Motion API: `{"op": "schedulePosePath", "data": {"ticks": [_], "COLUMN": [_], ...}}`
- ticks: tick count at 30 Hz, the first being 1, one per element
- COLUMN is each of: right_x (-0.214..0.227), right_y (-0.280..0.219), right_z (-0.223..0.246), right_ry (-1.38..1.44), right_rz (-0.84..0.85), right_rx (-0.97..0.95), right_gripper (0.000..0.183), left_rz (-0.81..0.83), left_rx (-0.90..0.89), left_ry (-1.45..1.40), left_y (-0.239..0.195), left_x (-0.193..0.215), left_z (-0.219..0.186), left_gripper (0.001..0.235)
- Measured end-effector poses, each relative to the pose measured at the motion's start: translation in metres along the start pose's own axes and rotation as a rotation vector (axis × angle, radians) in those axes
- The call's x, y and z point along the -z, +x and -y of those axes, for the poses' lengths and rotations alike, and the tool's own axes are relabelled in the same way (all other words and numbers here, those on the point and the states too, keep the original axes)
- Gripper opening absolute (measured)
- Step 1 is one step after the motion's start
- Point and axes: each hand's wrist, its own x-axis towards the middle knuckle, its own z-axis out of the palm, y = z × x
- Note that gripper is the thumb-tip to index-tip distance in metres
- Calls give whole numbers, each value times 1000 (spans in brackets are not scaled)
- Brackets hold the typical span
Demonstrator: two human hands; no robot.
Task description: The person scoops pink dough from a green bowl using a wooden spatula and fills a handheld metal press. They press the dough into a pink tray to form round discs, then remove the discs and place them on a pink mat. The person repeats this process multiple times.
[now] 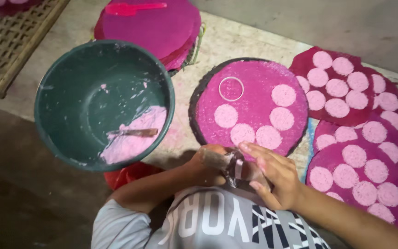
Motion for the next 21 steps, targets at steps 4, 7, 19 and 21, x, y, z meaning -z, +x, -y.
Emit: {"op": "schedulePosePath", "data": {"ticks": [4, 7, 19, 21], "right_x": [14, 41, 5, 6], "right_y": [-28, -51, -230, -235], "right_z": [-14, -38, -86, -85], "right_ry": [-12, 490, 278, 282], "right_rz": [-51, 119, -150, -319], "right_rx": [-260, -542, -1437, -1458], "right_gripper": [83, 108, 92, 80], "left_rz": [151, 286, -526, -599], "left_rx": [141, 182, 627, 732], "left_ry": [-216, -360, 126, -216], "left_y": [26, 45, 45, 36], "left_x": [-10, 2, 5, -10], "left_z": [32, 52, 251, 284], "left_gripper": [34, 43, 54, 51]}}
